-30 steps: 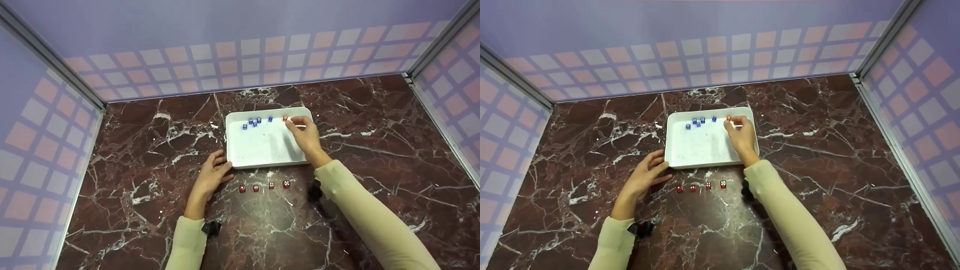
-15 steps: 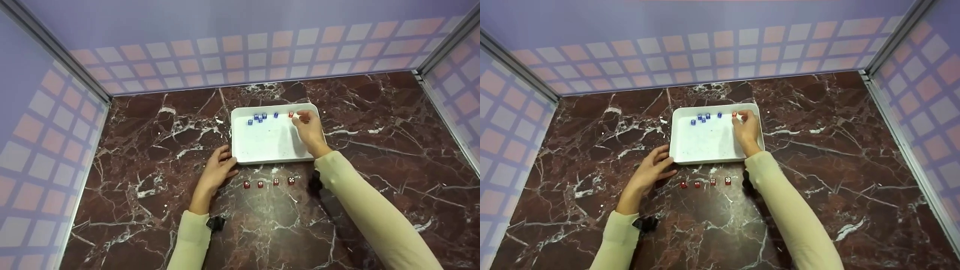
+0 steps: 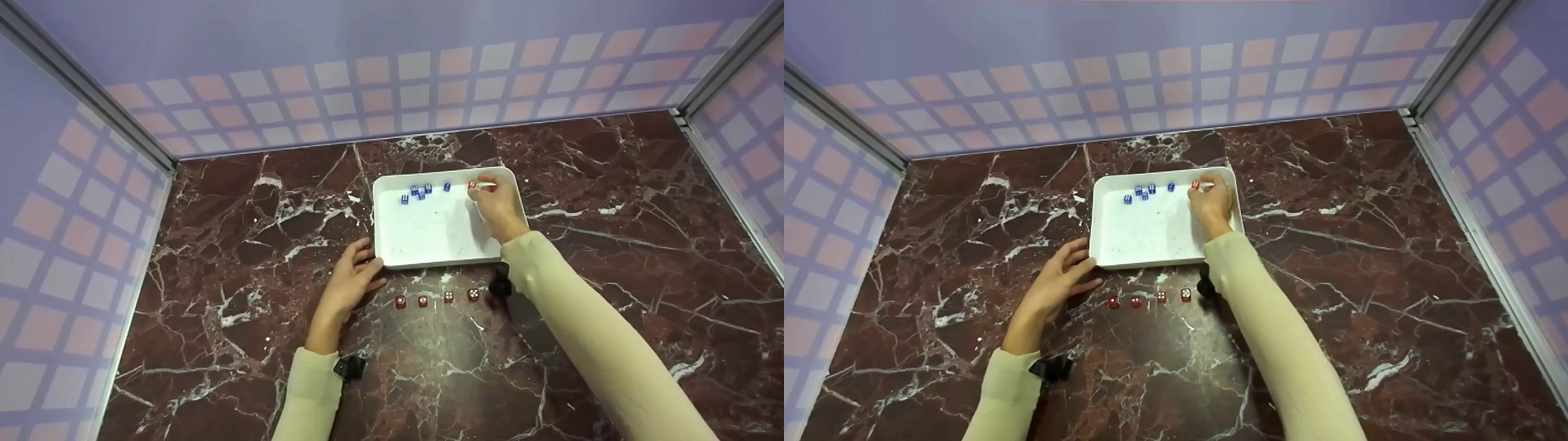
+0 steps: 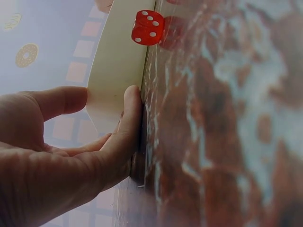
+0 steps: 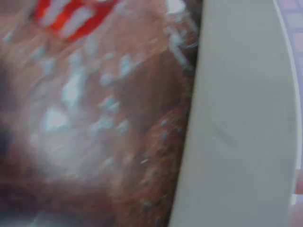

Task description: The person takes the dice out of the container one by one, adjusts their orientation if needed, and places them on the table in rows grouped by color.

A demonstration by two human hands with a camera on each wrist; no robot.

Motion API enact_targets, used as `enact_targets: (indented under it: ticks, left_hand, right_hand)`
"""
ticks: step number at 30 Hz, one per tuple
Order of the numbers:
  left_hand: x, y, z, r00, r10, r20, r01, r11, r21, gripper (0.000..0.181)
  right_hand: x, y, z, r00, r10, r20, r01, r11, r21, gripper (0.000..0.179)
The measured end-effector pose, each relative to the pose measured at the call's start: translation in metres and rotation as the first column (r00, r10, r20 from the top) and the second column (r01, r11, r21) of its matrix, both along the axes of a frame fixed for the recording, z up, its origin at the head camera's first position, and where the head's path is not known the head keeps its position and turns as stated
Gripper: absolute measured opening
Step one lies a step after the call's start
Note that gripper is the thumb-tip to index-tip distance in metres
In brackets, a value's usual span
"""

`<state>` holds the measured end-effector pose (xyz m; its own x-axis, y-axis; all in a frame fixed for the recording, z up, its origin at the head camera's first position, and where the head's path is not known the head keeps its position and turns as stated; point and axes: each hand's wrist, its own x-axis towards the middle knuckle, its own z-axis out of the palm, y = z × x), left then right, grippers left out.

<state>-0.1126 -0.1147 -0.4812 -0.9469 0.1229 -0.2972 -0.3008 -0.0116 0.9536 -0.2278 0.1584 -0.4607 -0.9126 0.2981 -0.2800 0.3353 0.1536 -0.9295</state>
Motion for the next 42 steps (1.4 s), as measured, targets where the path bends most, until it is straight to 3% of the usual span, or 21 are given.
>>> enact_targets:
  ticks: [6,13,18,24,33,42]
  left_hand:
    - [0.001,-0.002,0.001,1.0,0.002,-0.002,-0.002,1.0,-0.008,0.064]
    - [0.001,0.0,0.001,1.0,-0.001,-0.01,0.001,1.0,-0.007,0.064]
    - [0.002,-0.001,0.001,1.0,-0.003,-0.012,0.003,1.0,-0.014,0.064]
    - [0.001,0.0,0.002,1.0,0.006,-0.009,-0.006,1.0,-0.013,0.063]
    - [0.002,-0.001,0.003,1.0,0.005,0.004,-0.005,1.0,-0.01,0.066]
    - [0.001,-0.002,0.002,1.0,0.0,-0.006,0.0,1.0,-0.014,0.066]
  right_hand:
    - [-0.007,-0.006,-0.001,0.998,-0.05,0.041,0.047,0.996,0.07,0.034]
    - [-0.011,-0.009,-0.003,0.992,-0.121,0.032,0.112,0.971,0.211,0.018]
    - [-0.011,-0.01,-0.004,0.99,-0.136,0.038,0.127,0.974,0.19,0.017]
    - [-0.012,-0.012,-0.005,0.994,-0.106,0.035,0.094,0.964,0.251,0.02]
    - [-0.009,-0.011,-0.006,0.996,-0.017,0.089,-0.019,0.921,0.388,0.018]
    - [-0.011,-0.009,-0.006,0.992,0.064,0.113,-0.106,0.9,0.423,0.018]
